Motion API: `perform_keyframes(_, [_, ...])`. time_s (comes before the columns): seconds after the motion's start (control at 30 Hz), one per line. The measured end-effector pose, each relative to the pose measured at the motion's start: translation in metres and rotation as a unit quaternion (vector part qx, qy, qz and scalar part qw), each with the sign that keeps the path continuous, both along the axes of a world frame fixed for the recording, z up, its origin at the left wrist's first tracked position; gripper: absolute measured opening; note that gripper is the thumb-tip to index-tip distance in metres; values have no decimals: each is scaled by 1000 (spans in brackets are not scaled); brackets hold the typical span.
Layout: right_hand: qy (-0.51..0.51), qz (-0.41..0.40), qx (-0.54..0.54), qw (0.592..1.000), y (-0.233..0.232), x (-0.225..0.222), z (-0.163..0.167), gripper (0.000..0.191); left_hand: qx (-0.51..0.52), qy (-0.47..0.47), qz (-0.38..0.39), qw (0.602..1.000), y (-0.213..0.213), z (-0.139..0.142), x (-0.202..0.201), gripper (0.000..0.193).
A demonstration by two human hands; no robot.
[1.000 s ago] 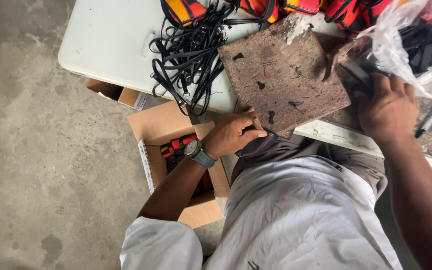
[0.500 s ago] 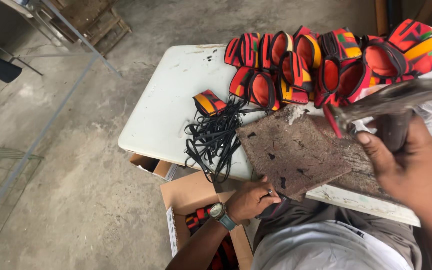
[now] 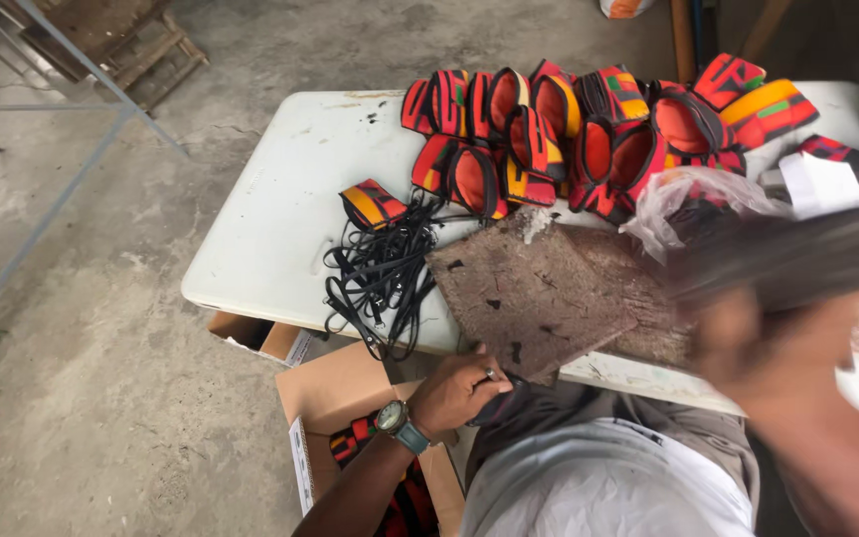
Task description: The person works at a table finishing small fabric-and-leather bags, marking a bag with a pen, threading a black cord strap through a bag's fitting, and hammering a fastener on a work board. They place the finished bag onto a pile of completed bags and pick up the next one to continue.
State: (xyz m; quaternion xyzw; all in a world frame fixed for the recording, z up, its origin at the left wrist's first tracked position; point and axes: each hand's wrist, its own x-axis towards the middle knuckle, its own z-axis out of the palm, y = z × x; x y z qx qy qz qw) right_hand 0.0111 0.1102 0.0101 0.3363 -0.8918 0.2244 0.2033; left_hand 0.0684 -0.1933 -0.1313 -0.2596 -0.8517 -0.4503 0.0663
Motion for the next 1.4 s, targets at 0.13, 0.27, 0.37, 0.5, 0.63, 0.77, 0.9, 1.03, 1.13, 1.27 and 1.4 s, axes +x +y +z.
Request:
perform_keyframes(0.13, [36, 100, 188, 976, -11, -10, -35, 40, 4, -60, 12, 998, 0, 0, -1, 14])
perform_keyframes(0.27, [-60, -108, 260, 958, 15, -39, -44, 45, -17, -20, 34, 999, 2, 2, -4, 14])
perform_keyframes(0.37, [-31, -108, 186, 976, 33, -53, -64, 46, -29, -13, 31, 999, 5, 4, 0, 15])
perform_keyframes(0.5, [0, -124, 259, 958, 52, -71, -107, 58, -13, -40, 14, 999, 5, 11, 0, 15])
perform_keyframes(0.63, [21, -103, 182, 978, 69, -80, -127, 57, -18, -10, 37, 999, 7, 17, 1, 13])
perform_keyframes(0.77, [54, 2, 104, 993, 39, -41, -123, 43, -6, -43, 60, 997, 8, 8, 3, 14])
perform_keyframes(0.9, [56, 291, 40, 954, -39, 32, -133, 48, 72, -123, 91, 986, 7, -14, 7, 11])
perform_keyframes(1.03, [88, 314, 64, 943, -79, 37, -147, 44, 107, -152, 135, 973, 4, -30, 5, 12])
perform_keyframes(1.13, [85, 318, 100, 939, -82, 26, -157, 40, 102, -150, 168, 969, 5, -35, 3, 15])
perform_keyframes(1.27, [48, 299, 44, 952, -79, 26, -169, 36, 125, -145, 202, 961, 11, -37, 7, 17])
perform_keyframes(1.4, [81, 236, 19, 968, -80, 28, -176, 42, 137, -116, 241, 954, 18, -40, 12, 20])
